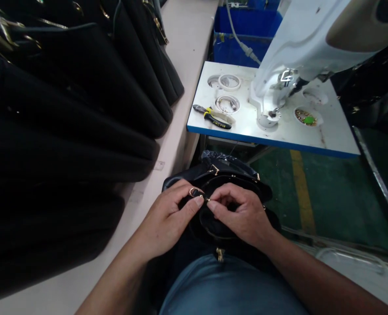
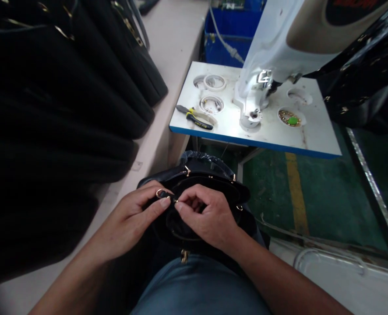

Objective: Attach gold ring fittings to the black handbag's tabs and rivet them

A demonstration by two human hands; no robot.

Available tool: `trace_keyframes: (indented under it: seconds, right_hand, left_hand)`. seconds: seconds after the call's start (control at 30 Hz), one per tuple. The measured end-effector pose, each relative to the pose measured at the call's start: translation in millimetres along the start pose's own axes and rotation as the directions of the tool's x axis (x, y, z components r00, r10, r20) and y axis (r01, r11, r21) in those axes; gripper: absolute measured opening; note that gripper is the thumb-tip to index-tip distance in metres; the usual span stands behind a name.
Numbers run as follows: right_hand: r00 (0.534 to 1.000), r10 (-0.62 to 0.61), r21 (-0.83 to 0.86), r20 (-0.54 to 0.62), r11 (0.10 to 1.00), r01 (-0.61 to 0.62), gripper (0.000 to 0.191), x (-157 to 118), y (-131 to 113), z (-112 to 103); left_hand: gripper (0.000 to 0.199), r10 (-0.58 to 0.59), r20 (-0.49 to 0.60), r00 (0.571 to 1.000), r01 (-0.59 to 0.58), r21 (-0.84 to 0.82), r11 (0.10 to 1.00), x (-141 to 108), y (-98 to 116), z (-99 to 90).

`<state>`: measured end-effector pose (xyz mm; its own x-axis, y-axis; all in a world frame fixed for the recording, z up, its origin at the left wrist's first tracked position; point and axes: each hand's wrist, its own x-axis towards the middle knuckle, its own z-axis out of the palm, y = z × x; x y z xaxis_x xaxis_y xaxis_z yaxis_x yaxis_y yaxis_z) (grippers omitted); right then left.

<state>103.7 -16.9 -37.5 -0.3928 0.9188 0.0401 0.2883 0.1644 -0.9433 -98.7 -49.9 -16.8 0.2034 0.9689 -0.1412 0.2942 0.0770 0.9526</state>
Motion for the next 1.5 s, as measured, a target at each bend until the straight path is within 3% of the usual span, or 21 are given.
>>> trace_keyframes:
  seconds: [0.1, 0.33, 1.0, 1.1, 1.33, 1.5]
  right_hand:
    - [1.000, -0.020, 0.015, -0.023, 1.000, 0.020, 0.002, -1.1, 1.2, 1.7]
    - [0.981, -0.186, -0.149, -0.061, 0.973, 0.175, 0.004, -5.6, 2.7, -2.0]
    - [0.982, -0.188, -0.136, -0.021, 0.974, 0.183, 0.005, -4.6, 4.2, -1.8]
    - [0.992, -0.124, -0.062, 0.006, 0.990, 0.124, 0.004, -2.1, 6.1, -3.9]
    - [0.979, 0.168, 0.230, 0.118, 0.954, -0.192, 0.008, 4.2, 4.8, -5.9]
    - [0.962, 0.214, 0.275, 0.172, 0.927, -0.255, 0.007, 6.9, 7.5, -6.5]
  left_hand:
    - [0.026, -0.008, 0.011, 1.000, 0.008, -0.005, 1.000, -0.4, 0.2, -0.8]
    - [0.027, -0.030, 0.032, 0.999, 0.030, 0.005, 1.000, 1.3, 1.7, -0.2]
    - [0.029, -0.065, -0.012, 0.998, 0.065, -0.017, 0.998, 2.7, -0.7, 5.2]
    - [0.028, -0.051, -0.010, 0.999, 0.050, -0.018, 0.999, 2.5, 0.2, 4.3]
    - [0.024, 0.000, -0.051, 0.999, 0.001, 0.023, 1.000, 0.2, 0.6, 7.6]
    - [0.026, -0.003, -0.052, 0.999, 0.006, 0.057, 0.998, -0.2, -0.9, 8.0]
